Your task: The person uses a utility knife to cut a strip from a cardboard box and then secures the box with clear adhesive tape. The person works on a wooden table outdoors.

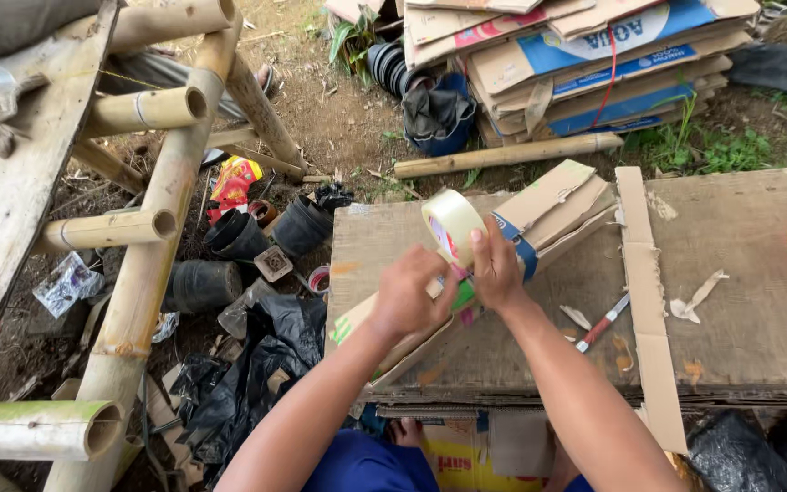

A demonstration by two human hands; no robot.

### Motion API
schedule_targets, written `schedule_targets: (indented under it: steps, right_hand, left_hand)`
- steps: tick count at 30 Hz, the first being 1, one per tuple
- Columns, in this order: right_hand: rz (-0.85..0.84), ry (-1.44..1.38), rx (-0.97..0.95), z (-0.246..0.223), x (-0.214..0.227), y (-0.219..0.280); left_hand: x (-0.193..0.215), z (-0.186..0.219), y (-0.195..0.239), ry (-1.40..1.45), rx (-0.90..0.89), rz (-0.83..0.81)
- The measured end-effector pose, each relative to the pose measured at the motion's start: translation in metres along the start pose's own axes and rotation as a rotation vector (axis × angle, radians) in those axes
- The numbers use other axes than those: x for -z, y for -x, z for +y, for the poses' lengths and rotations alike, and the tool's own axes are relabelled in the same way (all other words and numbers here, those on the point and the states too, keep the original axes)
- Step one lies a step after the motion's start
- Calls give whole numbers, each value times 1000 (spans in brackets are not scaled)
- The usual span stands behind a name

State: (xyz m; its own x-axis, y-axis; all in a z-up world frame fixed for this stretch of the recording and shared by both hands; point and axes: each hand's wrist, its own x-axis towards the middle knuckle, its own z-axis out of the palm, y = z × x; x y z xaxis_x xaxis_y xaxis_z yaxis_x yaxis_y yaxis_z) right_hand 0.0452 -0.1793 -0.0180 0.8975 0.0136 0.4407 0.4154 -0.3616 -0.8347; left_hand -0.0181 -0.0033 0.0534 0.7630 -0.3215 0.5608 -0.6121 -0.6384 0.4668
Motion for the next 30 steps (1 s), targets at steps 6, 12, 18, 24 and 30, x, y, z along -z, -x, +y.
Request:
schedule_targets:
  steps: [6,12,18,24,30]
  right_hand:
    - [-46,-172,54,-16,7,8]
    - [-32,-181,12,-24,6,7]
    - [-46,-207,12,-22,6,11]
    - [-55,-256,49,-30,5,8]
    - [-21,-175,-9,-32,8,8]
  left_hand:
    - [13,-68,-79,-38,-109,135]
    - [-22,-129,-133,151,313,-501]
    - [-18,-128,-142,311,752,-530]
    - [-2,-108,-145,393,761,-510]
    - [-20,-70,-130,-203,166,-304]
